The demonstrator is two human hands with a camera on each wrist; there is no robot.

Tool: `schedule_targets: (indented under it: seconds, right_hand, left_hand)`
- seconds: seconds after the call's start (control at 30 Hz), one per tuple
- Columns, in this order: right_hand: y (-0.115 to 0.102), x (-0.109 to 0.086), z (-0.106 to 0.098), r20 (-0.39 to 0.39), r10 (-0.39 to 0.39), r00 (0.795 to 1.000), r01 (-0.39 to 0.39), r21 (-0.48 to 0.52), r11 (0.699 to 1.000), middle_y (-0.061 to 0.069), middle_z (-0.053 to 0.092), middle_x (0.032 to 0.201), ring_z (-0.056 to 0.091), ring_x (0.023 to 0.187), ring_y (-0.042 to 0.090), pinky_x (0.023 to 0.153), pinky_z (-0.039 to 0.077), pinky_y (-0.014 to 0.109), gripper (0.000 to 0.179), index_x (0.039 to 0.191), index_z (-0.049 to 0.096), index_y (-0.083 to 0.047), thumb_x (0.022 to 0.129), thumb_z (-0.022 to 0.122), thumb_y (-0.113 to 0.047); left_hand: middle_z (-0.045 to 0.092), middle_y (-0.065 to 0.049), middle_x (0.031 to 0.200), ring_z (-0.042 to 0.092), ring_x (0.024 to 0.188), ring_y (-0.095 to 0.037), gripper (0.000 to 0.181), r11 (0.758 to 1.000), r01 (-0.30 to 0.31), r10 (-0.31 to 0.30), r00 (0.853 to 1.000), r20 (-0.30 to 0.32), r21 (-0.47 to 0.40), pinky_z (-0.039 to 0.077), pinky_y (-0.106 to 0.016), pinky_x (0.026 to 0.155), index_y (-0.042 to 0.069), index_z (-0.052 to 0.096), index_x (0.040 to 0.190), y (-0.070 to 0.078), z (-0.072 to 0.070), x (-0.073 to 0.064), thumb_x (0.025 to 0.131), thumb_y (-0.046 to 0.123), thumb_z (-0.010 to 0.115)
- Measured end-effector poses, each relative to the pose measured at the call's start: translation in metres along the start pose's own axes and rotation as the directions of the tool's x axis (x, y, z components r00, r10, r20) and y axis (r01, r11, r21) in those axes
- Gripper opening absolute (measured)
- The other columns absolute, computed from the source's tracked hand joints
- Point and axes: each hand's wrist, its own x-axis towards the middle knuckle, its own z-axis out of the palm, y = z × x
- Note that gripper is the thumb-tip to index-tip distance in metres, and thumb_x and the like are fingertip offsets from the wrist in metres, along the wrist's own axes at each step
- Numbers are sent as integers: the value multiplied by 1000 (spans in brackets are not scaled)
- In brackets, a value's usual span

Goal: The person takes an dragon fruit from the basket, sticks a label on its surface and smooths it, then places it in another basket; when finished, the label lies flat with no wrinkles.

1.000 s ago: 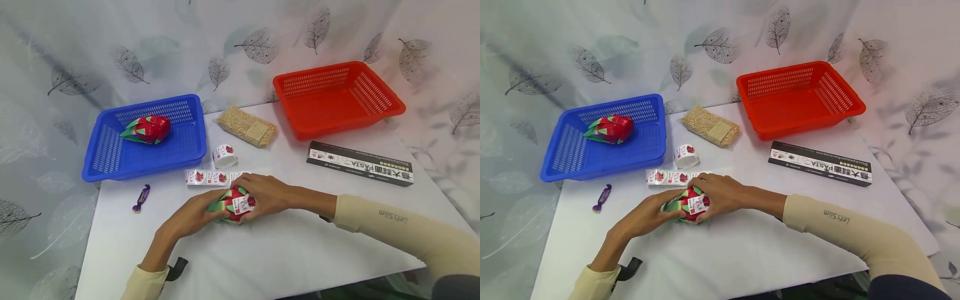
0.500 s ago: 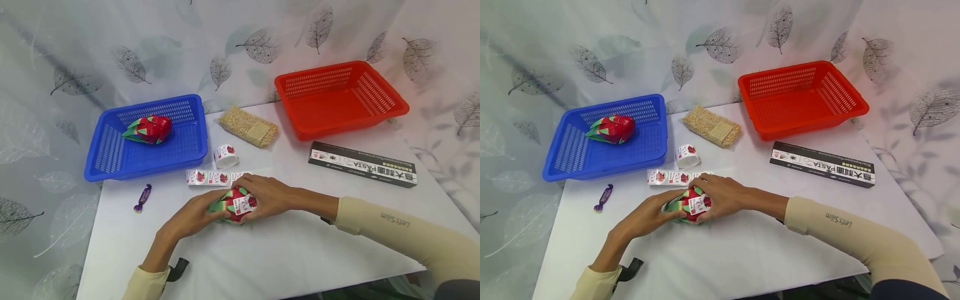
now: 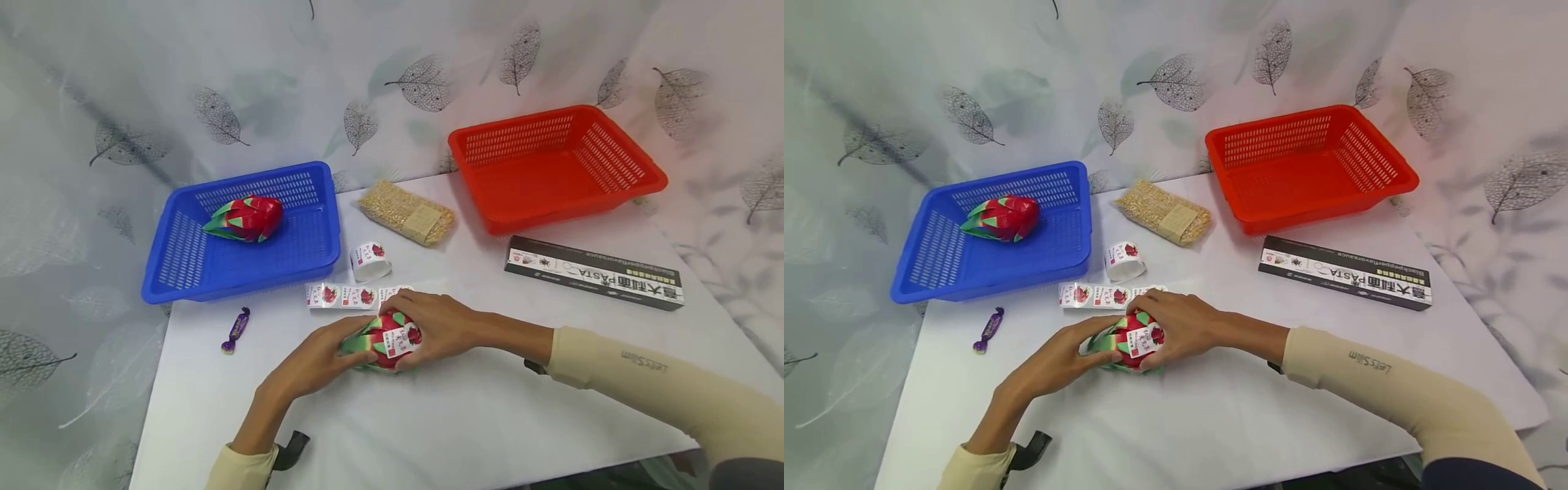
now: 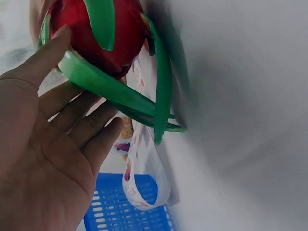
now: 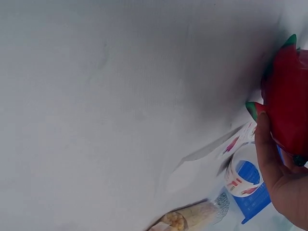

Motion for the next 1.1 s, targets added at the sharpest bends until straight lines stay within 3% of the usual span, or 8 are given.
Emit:
schedule_targets:
  seconds: [0.23,0.43,0.5,0.7,0.9,1.0,1.1]
  right_hand:
    - [17,-22,-11,-39,94,995,-91,60,994,-13,55,139,54,122,8,91,57,29,83,147,48,-32,77,86,-57]
    - [34,-57,-41,-170,157,973,-135,137,981,-12,59,131,59,115,12,86,58,30,82,143,51,-31,76,90,-55]
    - [40,-71,-58,-232,185,955,-152,151,977,-7,60,129,59,115,16,84,60,31,84,143,51,-28,75,92,-55]
    - [58,-106,-129,-364,279,889,-222,193,956,2,59,132,58,118,25,80,64,38,83,144,48,-22,79,93,-46]
    - [96,-122,-206,-463,366,807,-329,161,930,11,57,134,59,114,31,78,59,27,86,151,42,-16,84,88,-44]
    - [127,-120,-227,-470,439,765,-410,170,896,13,51,143,52,126,32,85,58,31,96,159,35,-15,85,86,-47]
    - [160,-113,-230,-460,496,737,-461,194,866,13,49,148,49,132,33,95,59,45,100,163,32,-14,86,85,-50]
  left_hand:
    - [58,0,155,51,148,-29,63,998,30,-33,998,-53,-55,41,-59,120,23,56,156,-3,-1,-5,98,41,76]
    - [61,-2,153,52,147,-30,60,992,110,-105,991,-77,59,41,-58,120,21,60,152,-18,6,-12,99,45,73]
    - [62,-2,152,52,146,-29,59,986,96,-84,992,-90,135,41,-55,120,19,62,150,-23,11,-13,98,42,76]
    - [61,-5,150,53,143,-31,56,954,-15,60,988,-141,300,44,-54,118,13,68,142,-30,18,-9,91,27,86]
    - [59,-7,150,52,143,-33,58,926,-38,97,985,-140,376,43,-58,116,13,68,142,-31,18,-2,89,24,88]
    - [59,-7,150,52,143,-32,59,915,-36,97,986,-132,401,44,-59,114,15,68,142,-33,21,-1,88,26,89]
    - [60,-6,149,53,141,-32,59,914,-34,99,985,-140,405,46,-59,112,17,69,140,-36,28,-8,86,26,90]
